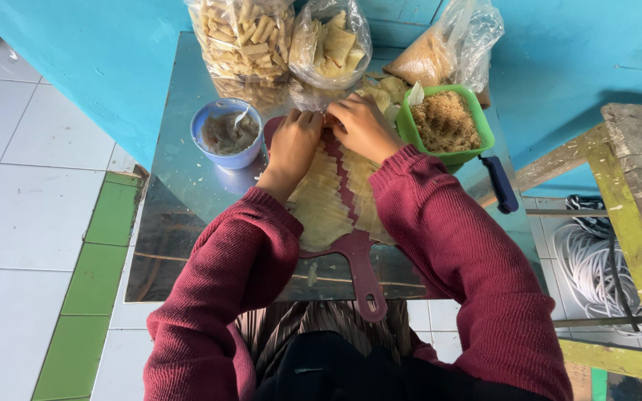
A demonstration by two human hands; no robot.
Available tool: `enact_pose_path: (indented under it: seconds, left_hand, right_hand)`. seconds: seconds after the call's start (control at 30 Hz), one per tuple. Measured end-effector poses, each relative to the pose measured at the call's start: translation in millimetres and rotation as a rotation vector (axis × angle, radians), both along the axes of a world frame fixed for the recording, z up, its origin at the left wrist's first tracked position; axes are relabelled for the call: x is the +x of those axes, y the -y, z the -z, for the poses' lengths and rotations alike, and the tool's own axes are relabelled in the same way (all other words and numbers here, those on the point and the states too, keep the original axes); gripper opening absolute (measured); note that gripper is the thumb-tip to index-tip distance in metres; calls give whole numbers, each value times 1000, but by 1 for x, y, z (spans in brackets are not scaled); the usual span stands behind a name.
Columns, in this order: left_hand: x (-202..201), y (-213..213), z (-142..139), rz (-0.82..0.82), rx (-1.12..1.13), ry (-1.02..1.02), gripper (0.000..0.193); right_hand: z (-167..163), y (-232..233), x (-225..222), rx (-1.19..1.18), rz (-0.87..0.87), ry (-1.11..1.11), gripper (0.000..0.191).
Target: The person folds thin triangular dough sheets on a paddle-shaped board, dipping a finger into a bowl of paste to moisten and seal the dough, and sets the folded pieces aside while working through a stack of sheets.
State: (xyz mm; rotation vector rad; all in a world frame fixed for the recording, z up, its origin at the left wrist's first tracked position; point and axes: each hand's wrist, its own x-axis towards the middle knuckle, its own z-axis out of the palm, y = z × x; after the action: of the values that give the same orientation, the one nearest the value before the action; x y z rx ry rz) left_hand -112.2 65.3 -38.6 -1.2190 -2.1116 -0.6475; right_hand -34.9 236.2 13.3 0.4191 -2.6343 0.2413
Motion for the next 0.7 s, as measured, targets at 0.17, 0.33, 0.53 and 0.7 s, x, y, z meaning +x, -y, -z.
enact_pose_path:
  seconds: [0.17,0.33,0.53,0.7]
  left_hand:
    - [-1,-4,-4,-37,10,40,17]
    - [0,-2,-7,-26,-41,-41,13]
    - [0,-4,-5,-99,-68,-147,29]
    - [-1,-4,-5,-181,-64,-84,37]
  right_hand:
    - [-2,-2,-5,31,-26,-83,14]
    - [-3,6,-10,56,29,-98,14]
    - [4,12,0,190,95,-88,26]
    - [-1,12,-3,301,94,-82,29]
